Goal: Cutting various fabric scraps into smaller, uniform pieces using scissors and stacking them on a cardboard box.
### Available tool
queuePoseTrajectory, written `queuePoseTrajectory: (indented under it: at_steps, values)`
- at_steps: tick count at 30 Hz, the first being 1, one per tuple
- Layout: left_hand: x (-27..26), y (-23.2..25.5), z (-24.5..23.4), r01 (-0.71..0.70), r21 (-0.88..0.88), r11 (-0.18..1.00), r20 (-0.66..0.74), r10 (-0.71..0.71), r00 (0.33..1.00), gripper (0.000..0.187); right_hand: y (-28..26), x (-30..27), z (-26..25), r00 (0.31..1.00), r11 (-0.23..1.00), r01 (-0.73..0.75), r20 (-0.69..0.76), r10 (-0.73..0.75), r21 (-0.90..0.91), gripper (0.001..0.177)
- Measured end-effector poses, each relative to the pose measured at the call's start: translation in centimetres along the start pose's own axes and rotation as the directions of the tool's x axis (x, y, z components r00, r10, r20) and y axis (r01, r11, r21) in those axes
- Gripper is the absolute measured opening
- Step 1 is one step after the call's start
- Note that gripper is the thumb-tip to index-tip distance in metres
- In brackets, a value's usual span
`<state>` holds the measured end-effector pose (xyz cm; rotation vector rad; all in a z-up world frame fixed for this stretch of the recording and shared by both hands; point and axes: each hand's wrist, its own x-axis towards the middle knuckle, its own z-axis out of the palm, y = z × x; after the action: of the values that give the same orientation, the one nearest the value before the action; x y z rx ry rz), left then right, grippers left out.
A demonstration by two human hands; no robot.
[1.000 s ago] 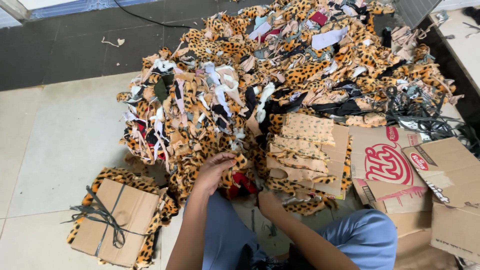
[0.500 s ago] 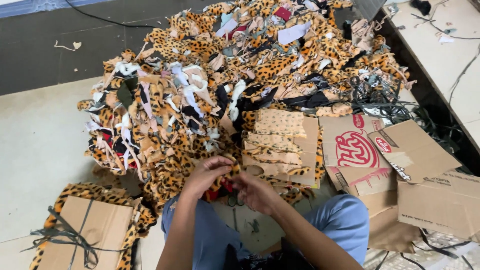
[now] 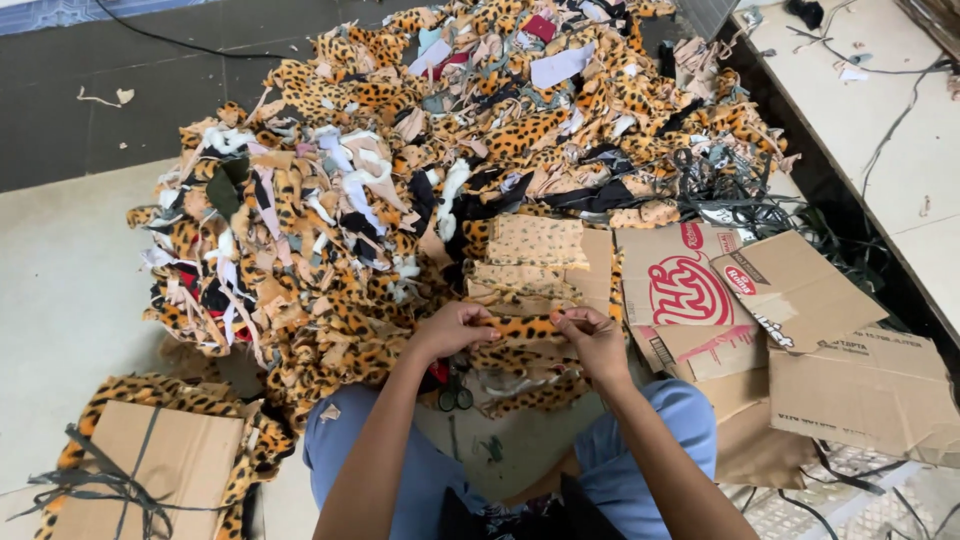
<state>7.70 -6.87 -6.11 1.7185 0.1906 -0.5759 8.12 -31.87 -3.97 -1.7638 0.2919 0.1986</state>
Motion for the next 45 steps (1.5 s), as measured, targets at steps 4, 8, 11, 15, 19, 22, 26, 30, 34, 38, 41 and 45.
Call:
queuePoseTrajectory:
  at_steps: [4, 8, 11, 15, 19, 22, 26, 30, 34, 38, 41, 45]
  values:
    - [2.3, -1.5, 0.6, -0.013, -0.017, 1.0, -0.031, 0.012, 0.999, 0.024, 5.6, 3.5, -1.8, 0.996, 0.981, 0.058, -0.05, -0.068, -0.187, 0.016]
    - [-0.3, 1.4, 0.9, 0.01, 0.016, 1.0, -0.03, -0.01, 1.0, 0.025, 5.1, 3.0, -2.8, 0.996, 0.969, 0.084, -0.02, -0.092, -0.232, 0.014]
    - [-0.1, 0.6, 0.4, 0.002, 0.071, 0.997, -0.056, 0.002, 0.998, 0.019, 5.3, 3.1, -3.4, 0.997, 0.982, 0.073, 0.012, -0.072, -0.173, 0.013]
    - [-1.8, 2.0, 0.1, -0.013, 0.033, 0.999, -0.101, 0.017, 0.995, 0.029, 5.2, 3.4, -3.8, 0.999, 0.986, 0.046, 0.036, -0.04, -0.16, 0.017]
    - [-2.5, 3.0, -0.3, -0.036, 0.053, 0.998, -0.043, 0.038, 0.998, 0.035, 5.6, 3.6, -3.5, 0.999, 0.989, 0.028, 0.04, -0.023, -0.148, 0.015]
    - [-2.9, 3.4, -0.9, -0.031, 0.047, 0.998, -0.078, 0.035, 0.996, 0.027, 3.0, 2.5, -3.0, 0.999, 0.994, 0.026, 0.038, -0.022, -0.106, 0.009]
    - [-3.8, 3.9, -1.5, -0.018, 0.021, 1.0, -0.099, 0.02, 0.995, 0.022, 2.3, 2.0, -2.8, 0.998, 0.994, 0.061, 0.032, -0.058, -0.094, 0.01]
    - [-5.1, 5.1, -2.2, -0.01, 0.038, 0.999, -0.09, 0.014, 0.996, 0.024, 1.7, 2.1, -2.9, 0.993, 0.993, 0.114, 0.027, -0.113, -0.041, 0.019]
    - [-4.5, 4.3, -2.4, -0.023, 0.058, 0.998, -0.106, 0.029, 0.994, 0.024, 1.7, 2.4, -3.6, 0.988, 0.987, 0.151, 0.025, -0.15, -0.055, 0.018]
    - [-4.0, 4.2, -2.3, -0.034, 0.111, 0.993, -0.14, 0.049, 0.989, 0.02, -0.7, 1.8, -3.8, 0.991, 0.991, 0.131, 0.024, -0.132, 0.012, 0.02]
    - [-4.0, 4.1, -2.0, -0.053, 0.142, 0.988, -0.18, 0.078, 0.981, 0.018, -2.1, 0.6, -3.7, 0.98, 0.98, 0.185, 0.055, -0.189, 0.067, 0.013]
    - [-3.1, 2.1, -1.9, -0.129, 0.143, 0.981, -0.294, 0.166, 0.941, 0.008, 0.7, 1.6, -4.4, 0.915, 0.916, 0.4, 0.06, -0.399, -0.007, 0.011]
